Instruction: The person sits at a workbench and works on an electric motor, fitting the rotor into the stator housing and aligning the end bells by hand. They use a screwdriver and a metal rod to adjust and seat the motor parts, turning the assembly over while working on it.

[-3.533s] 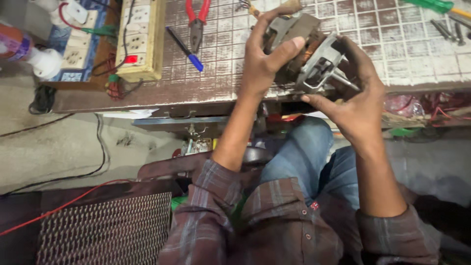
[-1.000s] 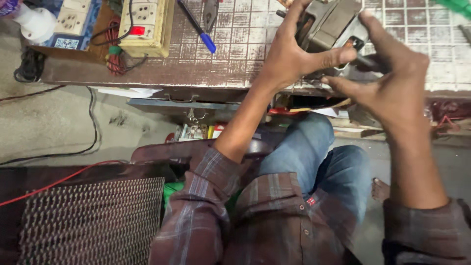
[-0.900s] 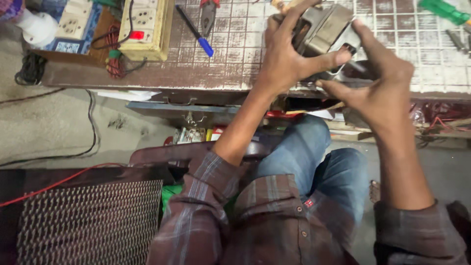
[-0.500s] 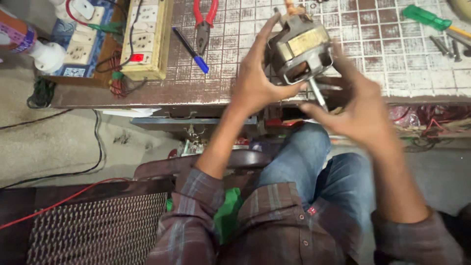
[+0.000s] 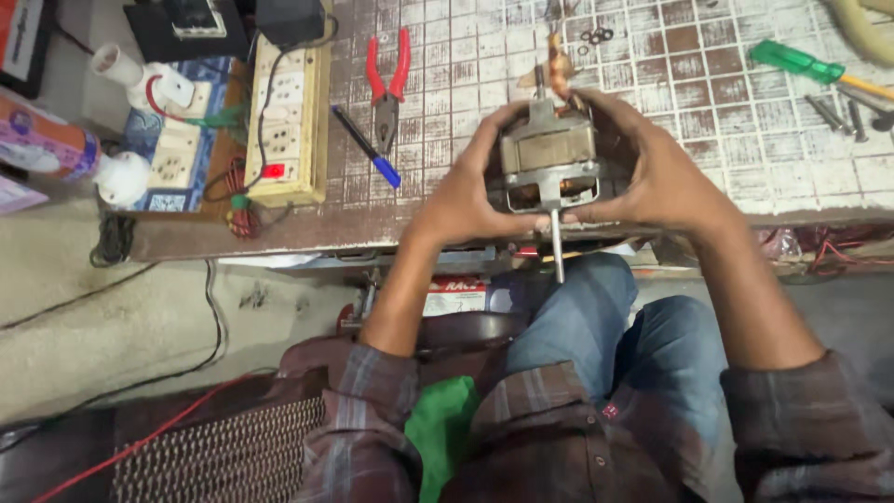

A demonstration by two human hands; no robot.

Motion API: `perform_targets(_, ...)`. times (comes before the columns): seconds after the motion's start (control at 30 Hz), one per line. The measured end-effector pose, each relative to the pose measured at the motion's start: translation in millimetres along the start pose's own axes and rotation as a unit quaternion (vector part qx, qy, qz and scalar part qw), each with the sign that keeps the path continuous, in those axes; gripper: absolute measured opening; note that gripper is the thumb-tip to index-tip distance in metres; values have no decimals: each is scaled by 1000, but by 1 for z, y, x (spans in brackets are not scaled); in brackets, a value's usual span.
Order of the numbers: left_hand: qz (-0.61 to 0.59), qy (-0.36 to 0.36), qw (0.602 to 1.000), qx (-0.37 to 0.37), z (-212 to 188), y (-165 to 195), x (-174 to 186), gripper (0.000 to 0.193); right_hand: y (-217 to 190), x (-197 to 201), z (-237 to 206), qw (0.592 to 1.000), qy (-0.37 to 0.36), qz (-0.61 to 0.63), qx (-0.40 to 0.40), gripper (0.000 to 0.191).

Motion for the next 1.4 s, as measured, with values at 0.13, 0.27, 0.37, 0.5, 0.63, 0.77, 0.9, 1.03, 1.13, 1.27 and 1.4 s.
perform_targets(0.13, 47, 27, 998, 9, 4, 10, 4, 124, -5, 4, 0, 996, 29, -81, -9, 117)
perform_targets(0.27, 83, 29, 996, 23, 7, 19, 9, 123, -4, 5, 0, 996, 40, -63, -40, 118)
perform_targets(0.37, 88, 32, 996, 15, 7, 25, 12, 121, -2, 6, -1, 994, 38, -85, -54, 121)
perform_targets(0.5, 83, 44, 996, 1, 7, 29, 12, 113, 0, 7, -2, 997, 20, -40, -60, 122)
perform_targets(0.63, 76, 49, 996, 12, 6, 30, 12, 107, 0, 16, 12, 983, 36, 169, -65, 99)
perform_targets(0.77, 64, 52, 997, 6, 8, 34, 12, 105, 4, 32, 44, 978, 142, 123, -95, 77)
perform_targets(0.9, 67, 51, 996, 16, 7, 36, 13, 107, -7, 39, 63, 981, 159, 107, -18, 43)
perform_targets(1.03, 78, 65, 995, 12, 4, 34, 12, 106, -31, 40, 48, 986, 116, 108, 60, 25)
perform_targets(1.13, 95, 60, 994, 15, 2, 28, 8, 106, -48, 31, 16, 984, 133, -55, 106, 5)
perform_targets(1.27, 106, 55, 992, 37, 2, 17, 0, 114, -61, 6, -8, 978, 49, -13, 202, 6)
perform_targets(1.4, 119, 70, 990, 8, -1, 23, 0, 109, -55, 12, -9, 958, 190, 123, 176, 22)
Point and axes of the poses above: each hand's wrist, its own z-axis towards the middle knuckle, its own x-axis out of the back of the hand, y = z × x, the point moved 5 cm from there along z, towards the middle knuckle, and after that the axes turned 14 degrees about z, right-handed, at the moved point
